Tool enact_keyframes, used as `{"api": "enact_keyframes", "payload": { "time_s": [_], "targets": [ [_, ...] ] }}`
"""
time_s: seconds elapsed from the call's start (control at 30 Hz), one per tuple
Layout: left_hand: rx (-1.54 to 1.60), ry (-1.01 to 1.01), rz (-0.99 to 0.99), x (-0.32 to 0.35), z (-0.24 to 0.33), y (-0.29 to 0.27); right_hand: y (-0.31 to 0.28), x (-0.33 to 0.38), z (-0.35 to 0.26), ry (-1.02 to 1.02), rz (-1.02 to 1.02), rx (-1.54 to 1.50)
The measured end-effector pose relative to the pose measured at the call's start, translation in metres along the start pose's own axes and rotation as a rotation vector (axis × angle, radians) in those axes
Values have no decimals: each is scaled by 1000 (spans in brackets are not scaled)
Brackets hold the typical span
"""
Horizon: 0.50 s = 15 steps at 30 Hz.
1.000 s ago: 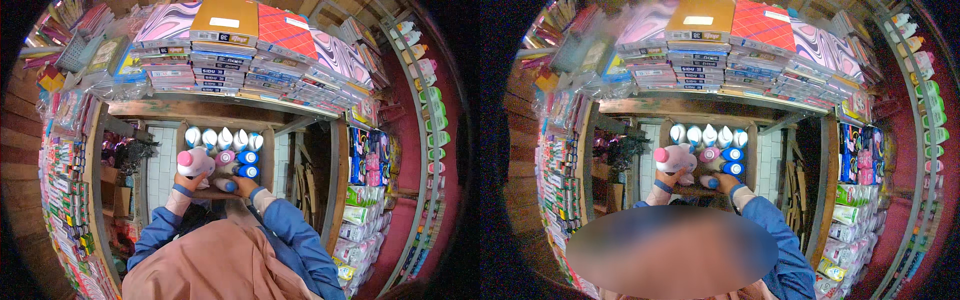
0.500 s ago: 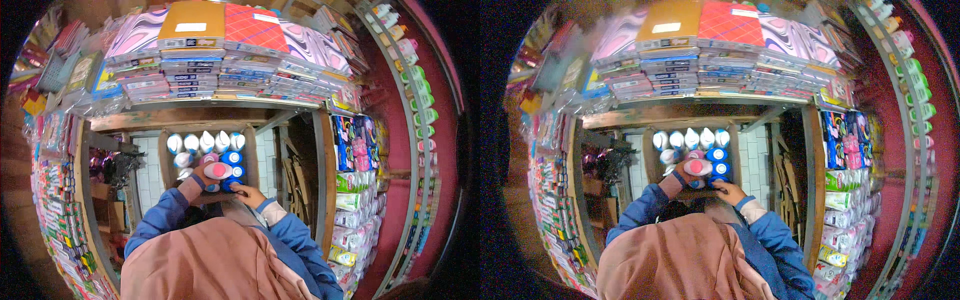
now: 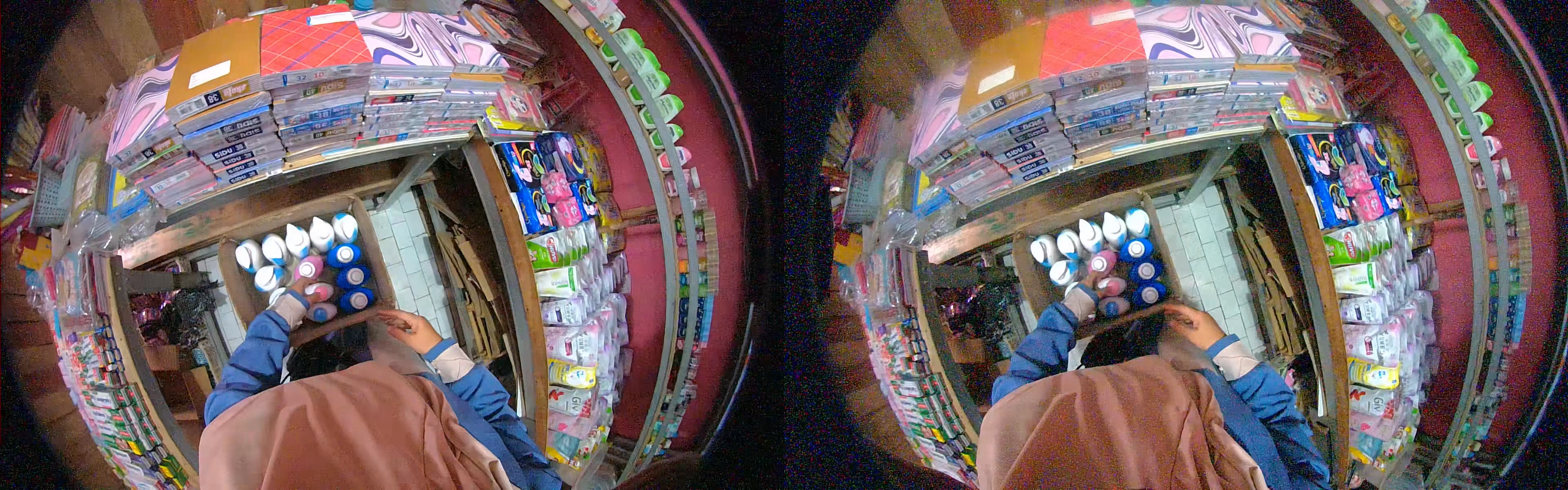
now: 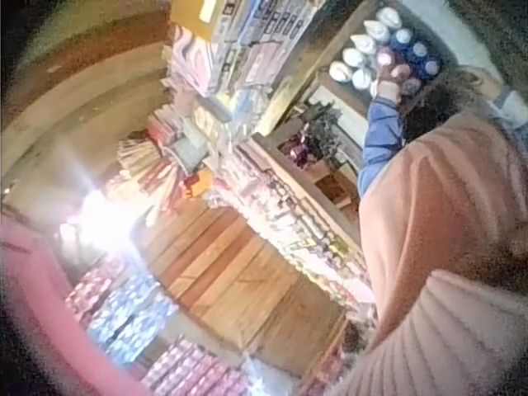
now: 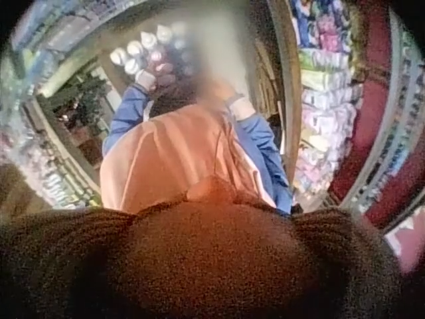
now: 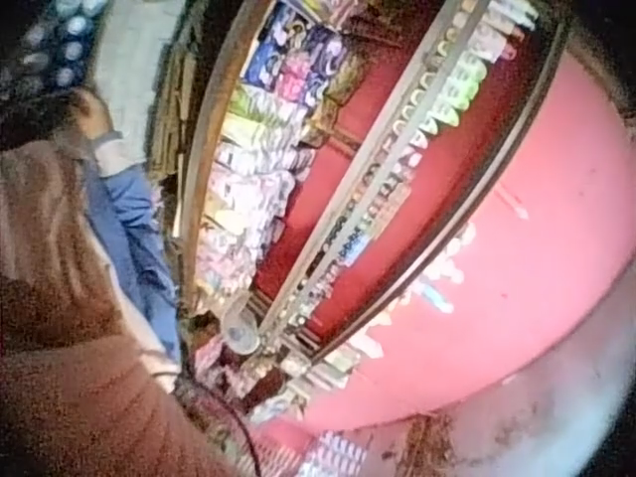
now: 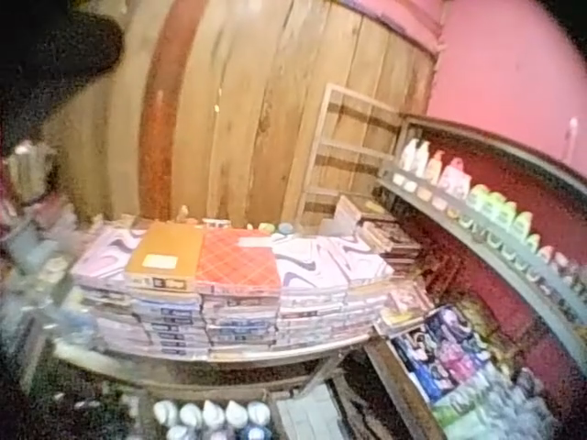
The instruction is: Organizing personal care products on store shelves and placing some items into a cardboard box.
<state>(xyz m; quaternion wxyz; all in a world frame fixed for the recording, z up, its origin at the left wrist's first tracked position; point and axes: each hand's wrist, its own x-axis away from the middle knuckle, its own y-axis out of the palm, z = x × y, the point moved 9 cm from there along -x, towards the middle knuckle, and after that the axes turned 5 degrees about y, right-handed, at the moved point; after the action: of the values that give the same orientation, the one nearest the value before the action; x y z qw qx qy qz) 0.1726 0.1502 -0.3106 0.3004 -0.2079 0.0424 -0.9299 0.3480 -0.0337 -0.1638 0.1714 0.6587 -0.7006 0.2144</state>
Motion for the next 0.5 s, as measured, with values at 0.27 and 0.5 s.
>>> {"api": "enact_keyframes", "payload": {
  "time_s": [0.27, 0.5],
  "targets": [
    [39, 241, 124, -4, 58, 12, -8, 1, -25, -159, -13, 69],
    [288, 461, 279, 16, 171, 48, -43, 51, -35, -371, 33, 43]
  ]
}}
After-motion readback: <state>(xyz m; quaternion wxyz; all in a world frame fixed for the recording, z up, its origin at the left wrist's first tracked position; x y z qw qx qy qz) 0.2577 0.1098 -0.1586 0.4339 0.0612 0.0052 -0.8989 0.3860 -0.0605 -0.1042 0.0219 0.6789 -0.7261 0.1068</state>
